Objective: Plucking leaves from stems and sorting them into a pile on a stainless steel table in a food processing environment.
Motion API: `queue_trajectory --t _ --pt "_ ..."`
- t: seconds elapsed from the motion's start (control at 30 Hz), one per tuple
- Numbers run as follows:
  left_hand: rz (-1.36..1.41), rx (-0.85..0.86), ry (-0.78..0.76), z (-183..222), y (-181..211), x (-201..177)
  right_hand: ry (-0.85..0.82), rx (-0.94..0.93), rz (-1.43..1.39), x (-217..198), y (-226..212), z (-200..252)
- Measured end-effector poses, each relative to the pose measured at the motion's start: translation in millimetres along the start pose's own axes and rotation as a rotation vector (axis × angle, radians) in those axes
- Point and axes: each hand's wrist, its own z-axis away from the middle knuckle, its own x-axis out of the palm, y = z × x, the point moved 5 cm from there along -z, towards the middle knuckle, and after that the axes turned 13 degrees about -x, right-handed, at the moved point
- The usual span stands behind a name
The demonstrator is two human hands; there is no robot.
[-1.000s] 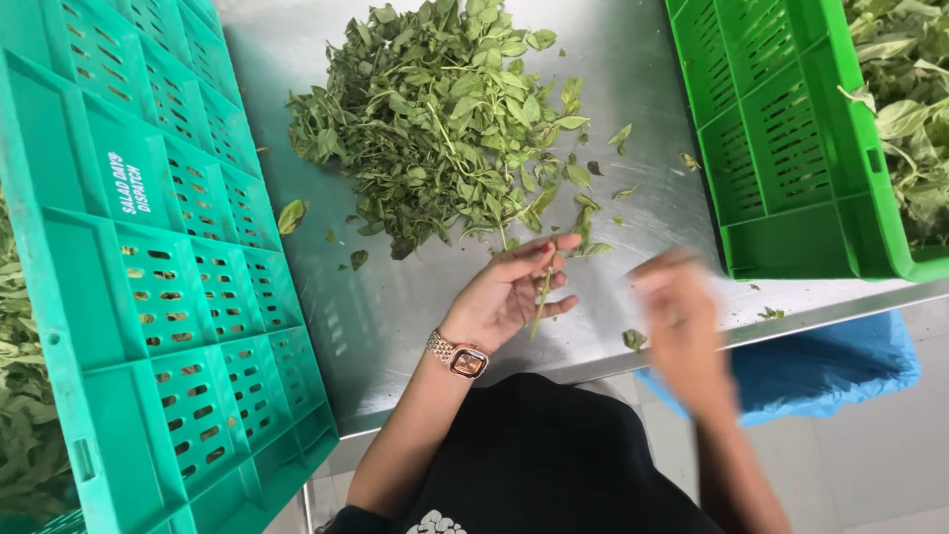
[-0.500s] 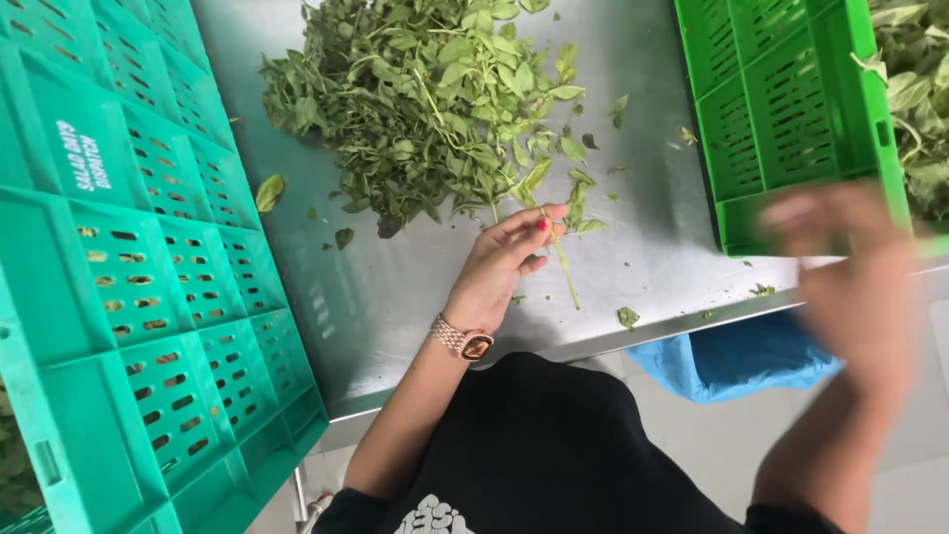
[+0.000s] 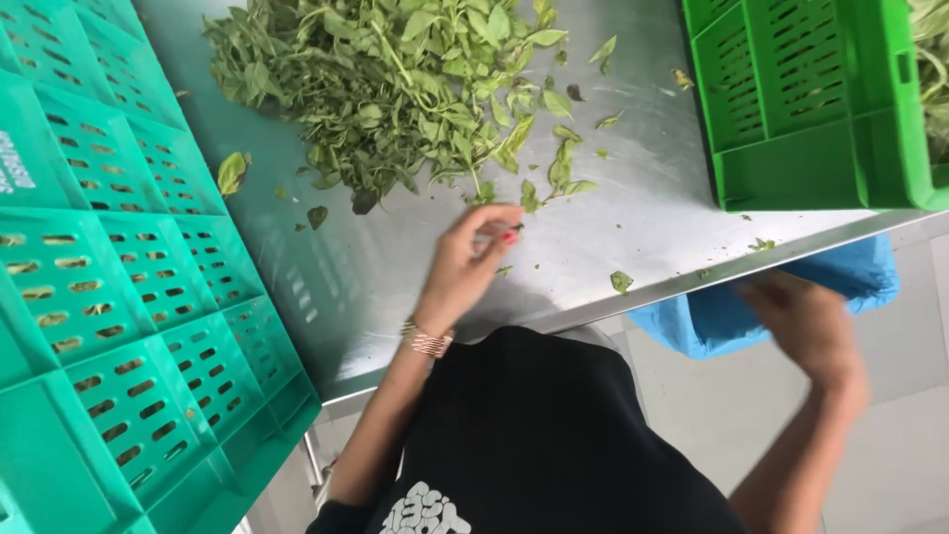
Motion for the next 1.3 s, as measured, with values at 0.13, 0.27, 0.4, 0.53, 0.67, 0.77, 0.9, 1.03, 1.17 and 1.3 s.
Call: queue_trajectory --t 0.13,0.27,0.4,0.53,0.67,0.77,0.9,1.03,1.17,1.3 --pt "-0.391 0.048 0.2 29 -29 -57 -0.093 0.315 0.288 6 111 38" --pt "-1.03 -0.188 0.212 51 -41 -66 -0.054 0.371 0.168 3 93 44" --pt "-1.233 -0.395 0.278 58 -75 -68 -0.031 0.296 0.021 6 31 13" --pt "-1.173 -0.378 0.396 56 -85 -75 0.002 0.156 0.014 1 -34 -11" --pt "-0.883 -0.31 0.361 52 -51 -76 -0.002 -0.114 0.005 14 -100 -31" --pt "-0.578 -0.147 0.389 37 -20 -72 -0.077 -0.27 -0.305 38 -162 -52" --pt "-0.41 -0.004 0.273 16 -1 -49 -0.095 -0.394 -0.48 70 -238 -70" --pt "-0.155 0.078 0.182 1 8 -30 -0.097 -0.486 -0.674 91 -267 -83" --pt "-0.114 0.093 0.263 6 29 -32 -0.135 -0.361 -0.783 116 -238 -115" --pt "-0.149 0.072 0.258 10 21 -37 0.023 -0.373 -0.803 151 -159 -188"
